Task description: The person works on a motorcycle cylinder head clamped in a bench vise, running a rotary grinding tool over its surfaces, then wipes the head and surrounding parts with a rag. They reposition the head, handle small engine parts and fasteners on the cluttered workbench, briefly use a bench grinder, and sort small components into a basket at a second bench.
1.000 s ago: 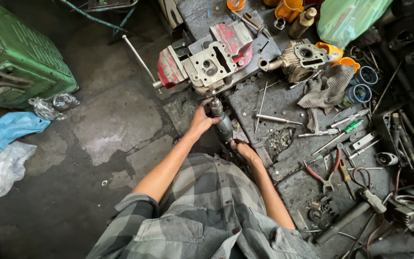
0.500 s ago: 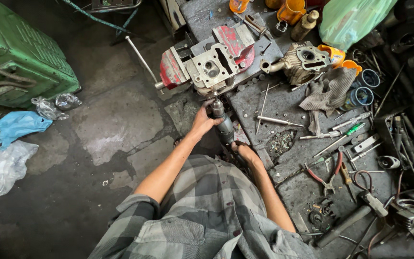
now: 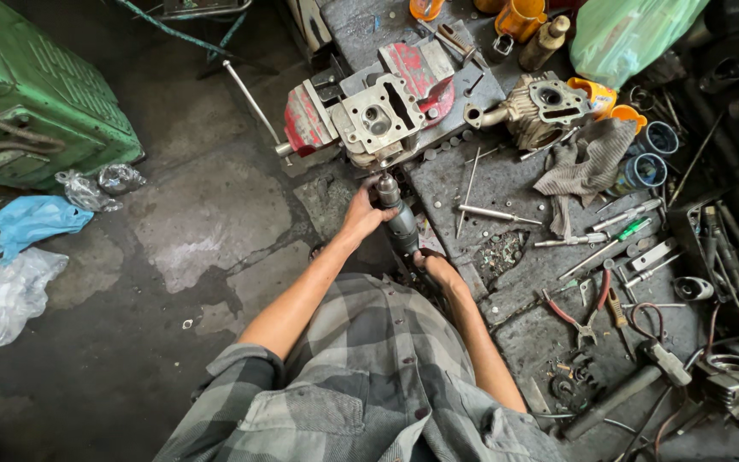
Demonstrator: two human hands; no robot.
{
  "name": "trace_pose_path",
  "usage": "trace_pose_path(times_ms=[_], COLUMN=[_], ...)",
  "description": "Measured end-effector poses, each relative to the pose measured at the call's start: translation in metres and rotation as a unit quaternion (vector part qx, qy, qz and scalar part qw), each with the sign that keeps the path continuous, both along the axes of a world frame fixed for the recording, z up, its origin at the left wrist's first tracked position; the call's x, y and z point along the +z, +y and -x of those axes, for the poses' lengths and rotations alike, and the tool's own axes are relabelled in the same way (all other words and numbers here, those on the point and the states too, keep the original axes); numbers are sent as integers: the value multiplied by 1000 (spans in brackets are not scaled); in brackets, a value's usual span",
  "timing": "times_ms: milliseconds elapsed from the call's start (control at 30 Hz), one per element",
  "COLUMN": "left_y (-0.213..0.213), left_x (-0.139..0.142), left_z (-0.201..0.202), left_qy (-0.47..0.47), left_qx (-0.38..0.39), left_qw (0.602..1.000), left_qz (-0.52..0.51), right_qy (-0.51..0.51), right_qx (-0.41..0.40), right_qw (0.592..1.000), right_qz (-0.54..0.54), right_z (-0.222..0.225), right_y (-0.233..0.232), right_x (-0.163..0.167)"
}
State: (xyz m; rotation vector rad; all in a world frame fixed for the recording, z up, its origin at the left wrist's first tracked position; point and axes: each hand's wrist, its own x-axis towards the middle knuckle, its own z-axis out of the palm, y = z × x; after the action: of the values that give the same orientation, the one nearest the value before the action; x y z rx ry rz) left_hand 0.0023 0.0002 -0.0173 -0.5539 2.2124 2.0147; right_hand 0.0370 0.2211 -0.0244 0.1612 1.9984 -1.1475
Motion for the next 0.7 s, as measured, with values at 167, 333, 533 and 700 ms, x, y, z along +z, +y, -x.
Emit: trace_pose_path(times_ms=[167, 333, 533, 700], left_y=[1, 1, 2, 3], left_x=[-1, -1, -1, -1], left_z=[0, 1, 0, -1], left_qy=[14, 4, 20, 29], left_qx=[-13, -19, -7, -14], left_qw=[1000, 999, 1000, 999], left_qz=[2, 25, 21, 21], right_qy=[-45, -41, -15, -111], right_qx=[-2, -11, 1, -56], right_qw=[998, 999, 1000, 991], right_qz=[-42, -16, -3, -41], right_z=[2, 1, 2, 2], right_y=[2, 3, 3, 2], right_x=[1, 0, -3, -4])
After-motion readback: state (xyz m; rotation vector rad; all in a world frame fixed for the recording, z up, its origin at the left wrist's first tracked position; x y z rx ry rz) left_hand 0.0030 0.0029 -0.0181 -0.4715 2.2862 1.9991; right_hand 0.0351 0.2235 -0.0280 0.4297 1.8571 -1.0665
